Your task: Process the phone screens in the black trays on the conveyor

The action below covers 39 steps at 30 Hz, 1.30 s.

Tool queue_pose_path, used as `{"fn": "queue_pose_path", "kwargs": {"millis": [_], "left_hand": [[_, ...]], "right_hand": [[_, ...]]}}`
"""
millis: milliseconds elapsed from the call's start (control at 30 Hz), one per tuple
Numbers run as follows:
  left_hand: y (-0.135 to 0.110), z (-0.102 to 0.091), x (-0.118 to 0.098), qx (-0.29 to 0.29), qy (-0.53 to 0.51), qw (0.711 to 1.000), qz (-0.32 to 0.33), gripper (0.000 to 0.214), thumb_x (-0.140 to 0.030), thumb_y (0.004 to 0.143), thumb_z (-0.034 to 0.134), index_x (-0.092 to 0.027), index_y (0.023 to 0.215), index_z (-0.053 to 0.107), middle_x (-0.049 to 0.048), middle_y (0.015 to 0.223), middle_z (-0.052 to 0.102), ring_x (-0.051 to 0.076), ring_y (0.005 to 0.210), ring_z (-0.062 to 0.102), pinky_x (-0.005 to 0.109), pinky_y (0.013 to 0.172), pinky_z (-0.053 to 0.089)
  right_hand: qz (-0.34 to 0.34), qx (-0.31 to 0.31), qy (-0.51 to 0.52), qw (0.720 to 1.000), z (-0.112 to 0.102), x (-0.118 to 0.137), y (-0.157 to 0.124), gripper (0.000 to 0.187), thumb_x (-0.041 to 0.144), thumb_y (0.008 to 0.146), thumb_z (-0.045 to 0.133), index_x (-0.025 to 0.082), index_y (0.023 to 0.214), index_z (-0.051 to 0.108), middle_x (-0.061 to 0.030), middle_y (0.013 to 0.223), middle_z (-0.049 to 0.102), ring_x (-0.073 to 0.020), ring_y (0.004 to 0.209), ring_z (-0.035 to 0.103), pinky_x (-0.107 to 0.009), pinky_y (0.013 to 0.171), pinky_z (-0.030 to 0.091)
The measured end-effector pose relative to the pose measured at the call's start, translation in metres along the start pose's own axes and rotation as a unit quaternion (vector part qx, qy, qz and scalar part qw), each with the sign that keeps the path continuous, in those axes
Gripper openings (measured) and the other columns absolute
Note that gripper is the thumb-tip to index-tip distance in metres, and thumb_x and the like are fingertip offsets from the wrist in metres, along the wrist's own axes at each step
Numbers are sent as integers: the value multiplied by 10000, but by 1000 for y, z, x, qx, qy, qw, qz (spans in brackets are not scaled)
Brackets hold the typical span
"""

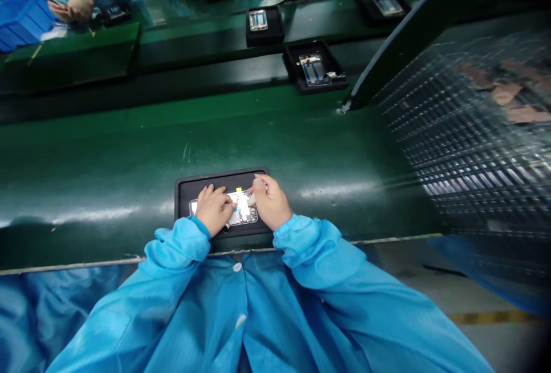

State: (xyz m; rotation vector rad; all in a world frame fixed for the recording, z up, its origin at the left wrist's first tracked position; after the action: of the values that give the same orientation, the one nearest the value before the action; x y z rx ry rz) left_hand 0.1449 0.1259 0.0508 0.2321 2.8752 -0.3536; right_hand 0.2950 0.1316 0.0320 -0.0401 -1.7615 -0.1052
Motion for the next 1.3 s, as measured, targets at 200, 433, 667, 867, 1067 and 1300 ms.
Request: {"fn": "queue_pose_path", "kwargs": {"millis": [200,433,667,867,1067,1300], "left_hand": [[-3,6,3,-19,36,998,56,290,-376,827,399,-307,994,626,10,1167,554,284,1156,405,491,978,292],[-6,11,1,-53,64,993,79,321,-365,841,357,-299,1017,618,31,1143,564,286,1117,440,497,966,301],[-9,12,-4,-71,76,991,82,323,-347,841,348,-272,990,625,39,1119,571,269,1091,458,485,978,289],[-10,12,-5,-74,75,991,85,336,-334,845,333,-246,989,624,62,1118,569,269,1092,454,483,983,279],[-11,12,-6,-69,58,992,82,320,-329,841,346,-261,990,622,50,1125,565,266,1100,446,489,984,276],[-11,11,-6,-50,32,996,74,297,-273,812,385,-249,969,637,40,1130,568,272,1120,432,484,997,262]], "right_hand": [[-9,-25,21,999,10,2,1,402,541,846,383,197,1007,516,-28,728,605,-189,588,588,-319,586,502],[-50,-44,3,998,13,2,1,394,515,851,357,181,1001,504,-69,824,610,-204,657,598,-353,669,508],[-82,-32,-28,996,13,4,-3,352,467,859,373,183,1010,516,-71,829,612,-220,765,590,-370,738,492],[-84,-18,-48,995,12,7,-6,355,463,859,363,187,1008,529,-68,838,610,-220,807,584,-369,767,486],[-115,9,-87,989,12,15,-5,354,444,860,336,184,974,548,-75,872,614,-219,845,578,-357,782,483],[-222,63,-168,958,21,30,-6,366,385,885,287,186,858,592,-84,821,623,-228,743,586,-352,683,498]]}}
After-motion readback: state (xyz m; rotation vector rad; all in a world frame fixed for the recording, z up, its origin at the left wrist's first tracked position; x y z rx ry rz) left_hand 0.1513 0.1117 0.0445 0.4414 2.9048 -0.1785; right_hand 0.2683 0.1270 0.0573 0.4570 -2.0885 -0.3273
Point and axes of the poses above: each hand's wrist, its own y-axis towards the middle knuckle, its own z-axis out of the palm, x = y × z, the point moved 3 cm from there along y, towards the middle knuckle
